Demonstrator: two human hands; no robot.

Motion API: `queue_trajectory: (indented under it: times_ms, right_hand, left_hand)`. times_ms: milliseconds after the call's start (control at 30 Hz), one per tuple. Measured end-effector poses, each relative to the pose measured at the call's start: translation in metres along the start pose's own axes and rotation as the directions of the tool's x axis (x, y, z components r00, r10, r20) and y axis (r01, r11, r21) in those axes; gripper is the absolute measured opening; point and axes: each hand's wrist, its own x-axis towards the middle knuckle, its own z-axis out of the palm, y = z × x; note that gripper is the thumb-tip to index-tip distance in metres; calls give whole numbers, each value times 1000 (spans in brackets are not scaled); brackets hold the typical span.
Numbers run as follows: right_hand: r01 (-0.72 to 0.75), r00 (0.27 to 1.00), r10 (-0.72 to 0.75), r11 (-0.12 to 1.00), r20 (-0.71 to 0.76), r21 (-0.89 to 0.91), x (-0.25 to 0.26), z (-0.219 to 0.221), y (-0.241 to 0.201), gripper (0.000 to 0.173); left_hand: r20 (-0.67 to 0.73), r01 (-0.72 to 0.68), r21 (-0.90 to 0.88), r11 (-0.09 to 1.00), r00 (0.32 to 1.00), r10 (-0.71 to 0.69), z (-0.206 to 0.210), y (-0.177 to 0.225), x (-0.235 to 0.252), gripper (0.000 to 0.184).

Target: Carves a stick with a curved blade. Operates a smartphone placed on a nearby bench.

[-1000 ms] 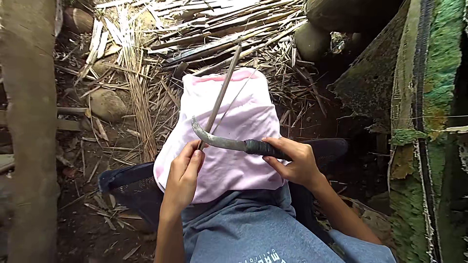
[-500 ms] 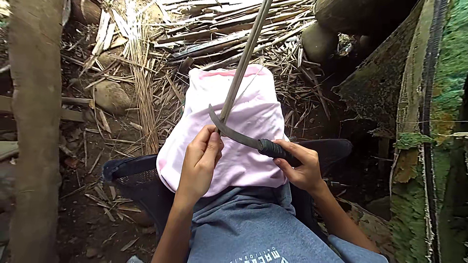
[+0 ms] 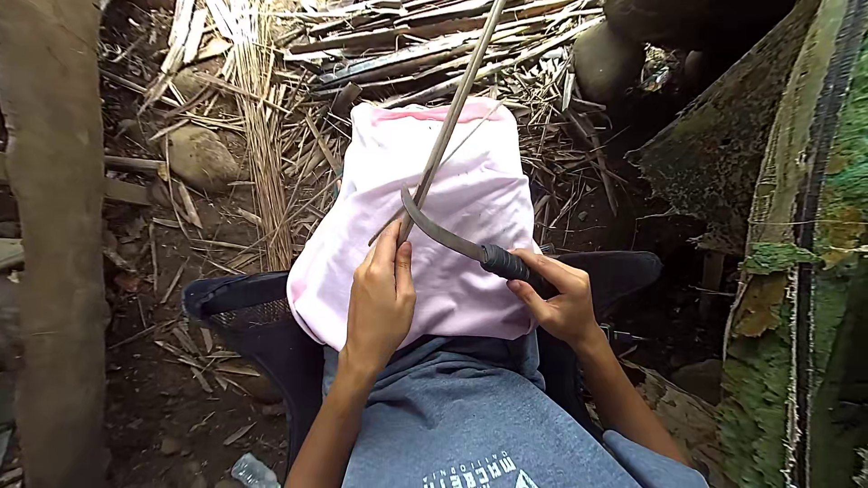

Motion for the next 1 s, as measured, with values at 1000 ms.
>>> queue_trajectory:
  times_ms: [1000]
  right_hand:
    - [144, 959, -232, 896, -166, -420, 92, -5, 11, 34]
  left_hand:
    - [61, -123, 33, 992, 991, 121, -14, -3, 28, 34]
